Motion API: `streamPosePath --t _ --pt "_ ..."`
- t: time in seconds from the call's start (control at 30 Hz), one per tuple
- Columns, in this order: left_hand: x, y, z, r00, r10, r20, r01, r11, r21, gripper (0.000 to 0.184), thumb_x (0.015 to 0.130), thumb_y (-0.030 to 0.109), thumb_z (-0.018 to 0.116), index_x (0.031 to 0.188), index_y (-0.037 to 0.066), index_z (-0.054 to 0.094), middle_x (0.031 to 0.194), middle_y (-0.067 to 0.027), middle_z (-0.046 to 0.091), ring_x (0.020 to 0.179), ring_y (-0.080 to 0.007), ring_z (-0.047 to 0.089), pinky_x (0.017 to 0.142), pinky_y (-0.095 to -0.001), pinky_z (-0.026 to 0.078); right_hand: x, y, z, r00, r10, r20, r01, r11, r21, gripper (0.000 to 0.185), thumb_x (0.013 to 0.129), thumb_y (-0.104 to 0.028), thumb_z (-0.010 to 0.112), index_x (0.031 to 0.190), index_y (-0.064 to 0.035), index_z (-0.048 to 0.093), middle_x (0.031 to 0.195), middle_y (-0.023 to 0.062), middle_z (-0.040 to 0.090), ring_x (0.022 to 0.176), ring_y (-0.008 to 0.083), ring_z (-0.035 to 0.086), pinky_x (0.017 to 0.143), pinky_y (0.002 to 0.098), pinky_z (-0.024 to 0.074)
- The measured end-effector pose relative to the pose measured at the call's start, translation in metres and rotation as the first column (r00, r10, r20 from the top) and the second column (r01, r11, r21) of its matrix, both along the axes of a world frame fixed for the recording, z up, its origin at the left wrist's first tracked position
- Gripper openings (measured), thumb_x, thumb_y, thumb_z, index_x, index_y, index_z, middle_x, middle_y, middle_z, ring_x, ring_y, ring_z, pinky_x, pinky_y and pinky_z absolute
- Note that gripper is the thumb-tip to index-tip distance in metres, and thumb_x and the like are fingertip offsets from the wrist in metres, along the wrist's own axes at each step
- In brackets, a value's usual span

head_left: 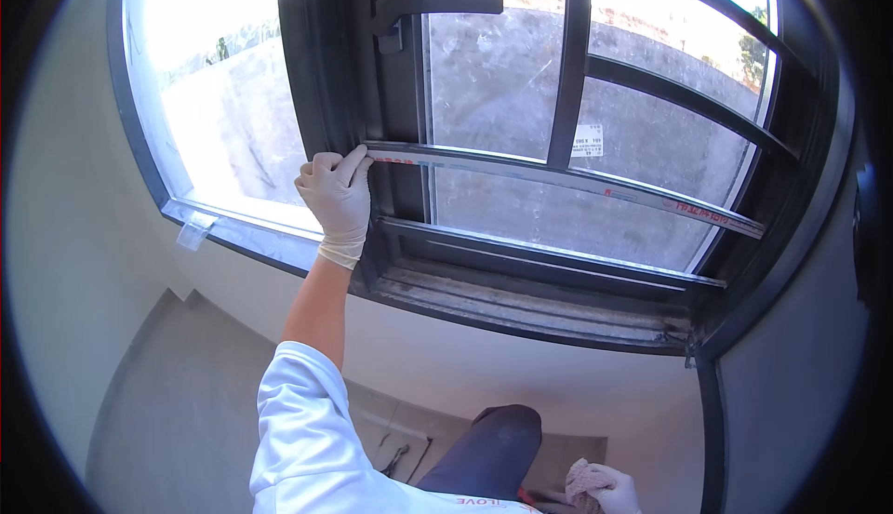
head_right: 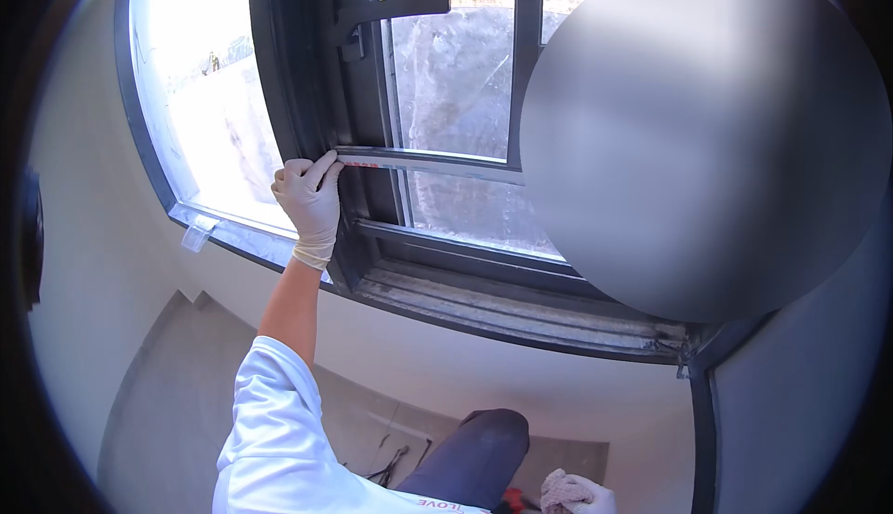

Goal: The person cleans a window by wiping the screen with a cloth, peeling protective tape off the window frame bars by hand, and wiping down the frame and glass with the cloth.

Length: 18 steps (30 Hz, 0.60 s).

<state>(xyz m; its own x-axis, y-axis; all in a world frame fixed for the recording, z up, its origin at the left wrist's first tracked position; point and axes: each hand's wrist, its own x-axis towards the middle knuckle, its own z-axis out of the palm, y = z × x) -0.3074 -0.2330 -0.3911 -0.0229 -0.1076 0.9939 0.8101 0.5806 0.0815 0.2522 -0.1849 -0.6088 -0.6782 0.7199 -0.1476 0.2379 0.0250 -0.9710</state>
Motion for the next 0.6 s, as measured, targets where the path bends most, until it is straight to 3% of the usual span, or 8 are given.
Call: streamPosePath --t 0.3,0.5,0.6 --pt "0.001 -0.002 0.001 1.0 -0.015 -0.016 0.015 1.0 -0.003 0.02 0.062 0.019 0.081 0.082 0.017 0.074 0.075 0.0033 0.045 0.073 -0.0186 0.044 0.069 -0.0346 0.033 0.004 -0.002 0.003 1.0 0.015 0.006 -0.015 0.999 0.044 0.017 0.086 0.002 0.058 0.102 0.0037 0.064 0.091 0.0041 0.067 0.085 0.0107 0.062 0.078 0.0234 0.0483" --pt "0.0 -0.008 0.002 0.999 -0.044 0.004 0.044 0.997 -0.07 0.02 0.066 0.018 0.08 0.084 0.019 0.073 0.076 0.0031 0.046 0.075 -0.019 0.046 0.071 -0.0352 0.033 -0.002 -0.007 0.012 1.0 0.011 0.028 -0.012 0.999 0.034 0.024 0.085 0.004 0.058 0.109 0.005 0.062 0.096 0.0059 0.067 0.087 0.0116 0.062 0.079 0.0221 0.049" --pt "-0.002 -0.005 0.0 0.998 -0.062 0.002 0.062 0.998 -0.025 0.023 0.067 0.018 0.08 0.089 0.019 0.073 0.077 0.0029 0.047 0.077 -0.0194 0.046 0.072 -0.0353 0.033 0.001 -0.008 0.011 1.0 -0.006 0.023 0.005 0.999 0.053 0.026 0.085 0.005 0.057 0.111 0.0054 0.061 0.097 0.0059 0.067 0.087 0.012 0.062 0.079 0.0224 0.0491"
